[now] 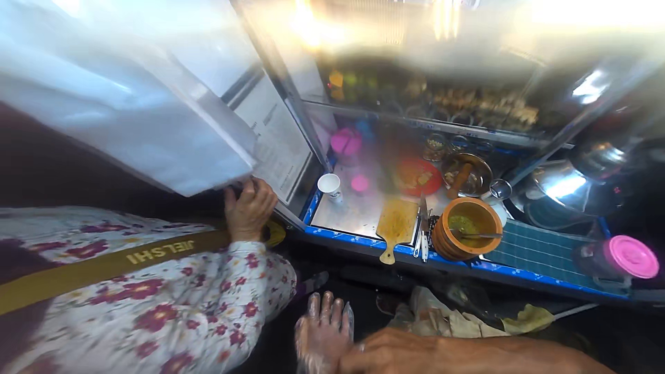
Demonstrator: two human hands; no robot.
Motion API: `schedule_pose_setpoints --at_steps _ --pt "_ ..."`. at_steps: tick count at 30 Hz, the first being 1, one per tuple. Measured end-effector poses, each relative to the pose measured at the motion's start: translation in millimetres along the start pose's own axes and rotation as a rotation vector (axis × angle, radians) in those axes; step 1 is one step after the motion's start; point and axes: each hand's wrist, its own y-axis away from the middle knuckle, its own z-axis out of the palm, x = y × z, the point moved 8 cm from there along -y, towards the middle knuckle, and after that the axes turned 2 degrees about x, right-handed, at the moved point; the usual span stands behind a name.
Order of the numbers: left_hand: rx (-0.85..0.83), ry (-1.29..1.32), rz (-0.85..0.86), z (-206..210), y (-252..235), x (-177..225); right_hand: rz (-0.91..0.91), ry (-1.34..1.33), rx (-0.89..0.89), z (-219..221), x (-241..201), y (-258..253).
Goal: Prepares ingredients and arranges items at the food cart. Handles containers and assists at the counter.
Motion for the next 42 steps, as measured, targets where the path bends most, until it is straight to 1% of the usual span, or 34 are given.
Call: schedule_pose_setpoints --at_steps 1,2,3,5,7,9,11,13,15,16,18,19,20,24,27,30,33,36,38,40,42 --pt "-0.013 0.084 0.016 -2 -2 -1 0.045 0.038 0.058 -11 11 1" --pt "-0.017 0.115 0.057 -1 0 0 0.103 0.084 0.119 -25 24 3" --pt "0.005 0.106 0.099 0 1 1 0.171 0.139 0.181 -41 37 6" --pt "0.055 0.075 0.117 -2 1 -1 0.32 0.276 0.293 -77 66 17" --pt "0.037 0.09 0.108 0 2 -2 0.492 0.502 0.385 -116 95 40" --pt "0.018 0.115 0.109 0 2 -3 0.702 0.728 0.399 -154 124 71" --pt "0.081 0.136 0.102 0 5 -4 0.86 0.859 0.37 -187 148 100" --pt "0.138 0.138 0.1 -2 8 -4 0.906 0.957 0.391 -215 162 122" --pt "0.151 0.14 0.095 -3 7 -7 0.967 1.003 0.422 -231 170 143" --pt "0.144 0.151 0.095 -4 6 -9 1.019 0.985 0.406 -231 174 152" --pt "0.142 0.177 0.082 -3 5 -13 1.12 0.919 0.334 -221 197 177" --pt "0.122 0.181 0.071 -3 4 -15 1.116 0.874 0.353 -214 206 185" --pt "0.102 0.185 0.056 -2 2 -18 1.068 0.876 0.403 -212 215 194" --pt "0.038 0.176 -0.007 5 2 -25 1.099 0.912 0.392 -211 237 213" --pt "-0.02 0.122 -0.027 15 1 -27 1.107 0.935 0.389 -213 240 215" --pt "-0.076 0.042 -0.038 26 -2 -24 1.147 0.897 0.37 -212 233 207" --pt "-0.116 -0.031 -0.03 44 -4 -15 1.108 0.877 0.375 -214 228 203" --pt "-0.167 -0.18 -0.008 58 -12 -9 1.102 0.871 0.385 -216 221 196" --pt "-0.159 -0.262 -0.019 55 -23 -12 1.149 0.838 0.331 -216 221 195" --pt "-0.118 -0.321 -0.028 43 -36 -16 1.193 0.779 0.273 -216 216 191" --pt "-0.074 -0.371 0.006 32 -43 -12 1.215 0.75 0.256 -211 208 185"
